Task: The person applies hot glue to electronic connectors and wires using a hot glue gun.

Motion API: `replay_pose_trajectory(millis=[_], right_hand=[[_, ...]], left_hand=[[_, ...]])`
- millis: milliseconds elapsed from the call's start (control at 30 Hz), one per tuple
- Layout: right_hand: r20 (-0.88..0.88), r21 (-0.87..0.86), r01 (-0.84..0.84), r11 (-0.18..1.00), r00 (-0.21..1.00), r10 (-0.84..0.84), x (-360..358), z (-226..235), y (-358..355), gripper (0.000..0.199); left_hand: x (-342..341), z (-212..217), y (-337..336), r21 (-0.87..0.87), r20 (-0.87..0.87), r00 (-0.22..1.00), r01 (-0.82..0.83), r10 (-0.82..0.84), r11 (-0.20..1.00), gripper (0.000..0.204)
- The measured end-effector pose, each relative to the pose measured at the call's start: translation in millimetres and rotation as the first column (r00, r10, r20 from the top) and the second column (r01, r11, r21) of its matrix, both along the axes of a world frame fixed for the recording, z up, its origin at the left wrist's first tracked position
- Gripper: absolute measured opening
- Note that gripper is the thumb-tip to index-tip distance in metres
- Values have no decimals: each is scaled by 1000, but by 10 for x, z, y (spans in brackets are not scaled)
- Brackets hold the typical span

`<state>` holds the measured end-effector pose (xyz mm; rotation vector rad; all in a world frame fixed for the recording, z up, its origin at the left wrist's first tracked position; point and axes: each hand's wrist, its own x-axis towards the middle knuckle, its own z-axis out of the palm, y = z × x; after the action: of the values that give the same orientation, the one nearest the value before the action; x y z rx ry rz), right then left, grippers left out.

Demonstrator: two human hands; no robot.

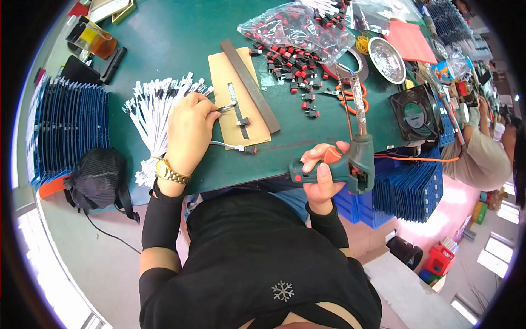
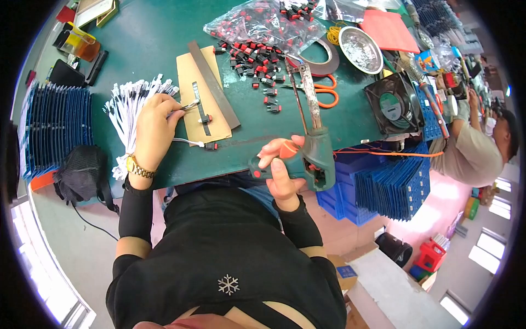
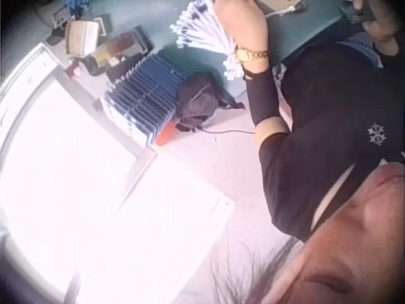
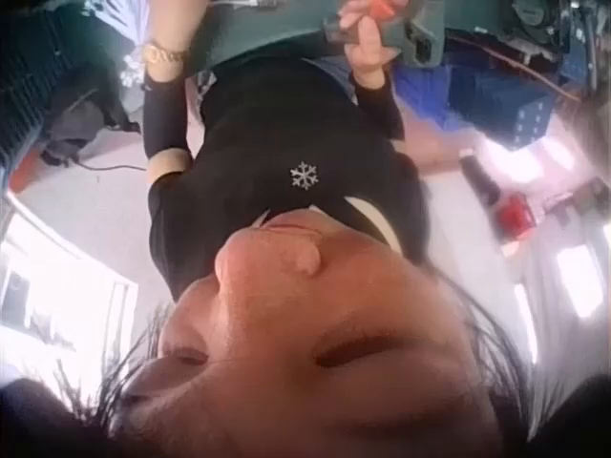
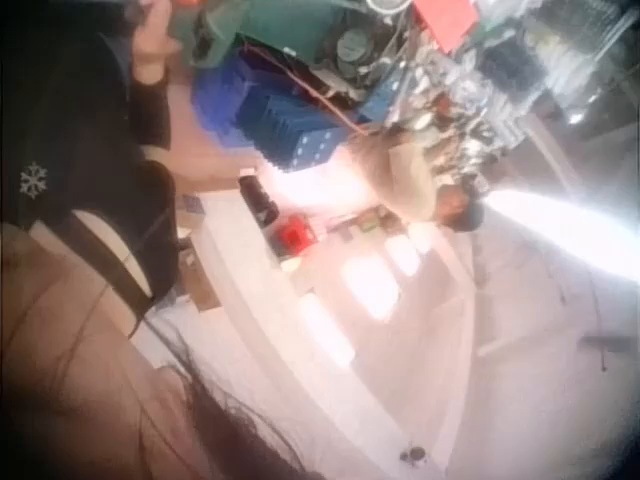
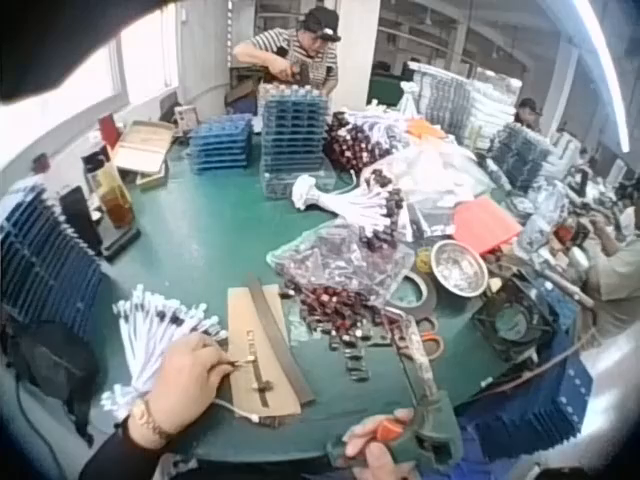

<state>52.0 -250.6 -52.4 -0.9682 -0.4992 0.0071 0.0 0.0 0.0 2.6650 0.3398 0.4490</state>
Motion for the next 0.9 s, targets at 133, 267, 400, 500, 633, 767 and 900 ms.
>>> replay_pose_trajectory(millis=[133, 267, 400, 500, 633, 767, 900], right_hand=[[-1, 10, -30, 999, 1000, 30, 3, 18, -16, 49], [-282, -28, -80, 996, 957, 69, -37, 213, 47, 47], [-397, -118, -279, 953, 893, 212, -53, 501, 344, 52], [-439, -89, -363, 928, 850, 291, -107, 562, 673, 57], [-245, -331, -322, 887, 937, 249, -110, 645, 898, 58], [-235, -297, -287, 911, 947, 221, -129, 575, 957, 52], [-294, -213, -313, 926, 924, 245, -174, 577, 969, 50]], left_hand=[[-71, -35, -36, 112, 214, 977, -10, -14, 994, 14], [-160, -50, -46, 163, 387, 918, 26, -88, 986, 18], [-239, -16, -87, 186, 450, 878, 86, -163, 979, 22], [-261, 28, -121, 194, 484, 853, 113, -195, 975, 22], [-317, 90, -120, 210, 499, 838, 129, -219, 969, 22], [-354, 109, -113, 198, 555, 792, 168, -252, 966, 23], [-331, 70, -85, 183, 534, 800, 208, -275, 961, 23]])
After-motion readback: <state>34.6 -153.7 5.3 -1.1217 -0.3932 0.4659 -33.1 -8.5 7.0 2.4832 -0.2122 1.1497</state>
